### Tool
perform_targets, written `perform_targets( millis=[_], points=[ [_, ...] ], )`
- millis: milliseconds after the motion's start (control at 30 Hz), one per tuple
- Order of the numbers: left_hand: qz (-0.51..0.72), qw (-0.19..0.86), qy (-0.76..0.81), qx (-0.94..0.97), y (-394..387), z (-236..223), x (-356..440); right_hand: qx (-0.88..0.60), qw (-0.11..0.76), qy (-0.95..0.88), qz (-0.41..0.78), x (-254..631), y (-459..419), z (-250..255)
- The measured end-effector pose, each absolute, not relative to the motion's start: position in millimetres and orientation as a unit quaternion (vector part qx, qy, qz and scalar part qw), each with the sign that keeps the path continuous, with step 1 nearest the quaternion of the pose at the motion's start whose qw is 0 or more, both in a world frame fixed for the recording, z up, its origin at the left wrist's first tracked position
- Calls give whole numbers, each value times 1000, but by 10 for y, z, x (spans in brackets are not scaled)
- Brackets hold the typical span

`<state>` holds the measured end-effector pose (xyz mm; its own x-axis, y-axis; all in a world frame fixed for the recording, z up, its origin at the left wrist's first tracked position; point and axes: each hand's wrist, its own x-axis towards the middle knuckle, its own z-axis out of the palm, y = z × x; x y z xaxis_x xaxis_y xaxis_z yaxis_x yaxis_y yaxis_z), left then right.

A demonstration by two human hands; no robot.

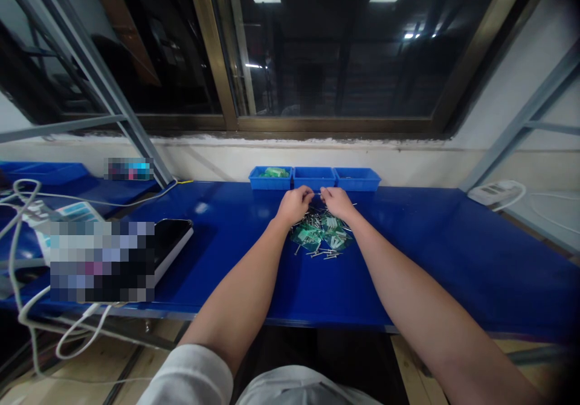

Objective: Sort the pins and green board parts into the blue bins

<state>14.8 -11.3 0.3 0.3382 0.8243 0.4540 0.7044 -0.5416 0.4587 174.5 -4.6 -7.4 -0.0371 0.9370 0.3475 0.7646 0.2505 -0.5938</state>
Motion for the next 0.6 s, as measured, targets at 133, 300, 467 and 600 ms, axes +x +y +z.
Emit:
perform_targets(
  millis=[133,300,467,600],
  points=[
    [338,89,460,816,-89,-15,134,-553,426,-684,213,1761,-35,-102],
    [334,93,470,812,-88,-13,137,-478,499,-648,320,1773,-13,-130],
    [327,101,476,810,-92,-22,145,-480,519,-632,318,1803,-12,-108],
    [320,95,487,807,-60,-55,133,-528,525,-636,203,1878,-25,-71]
  ],
)
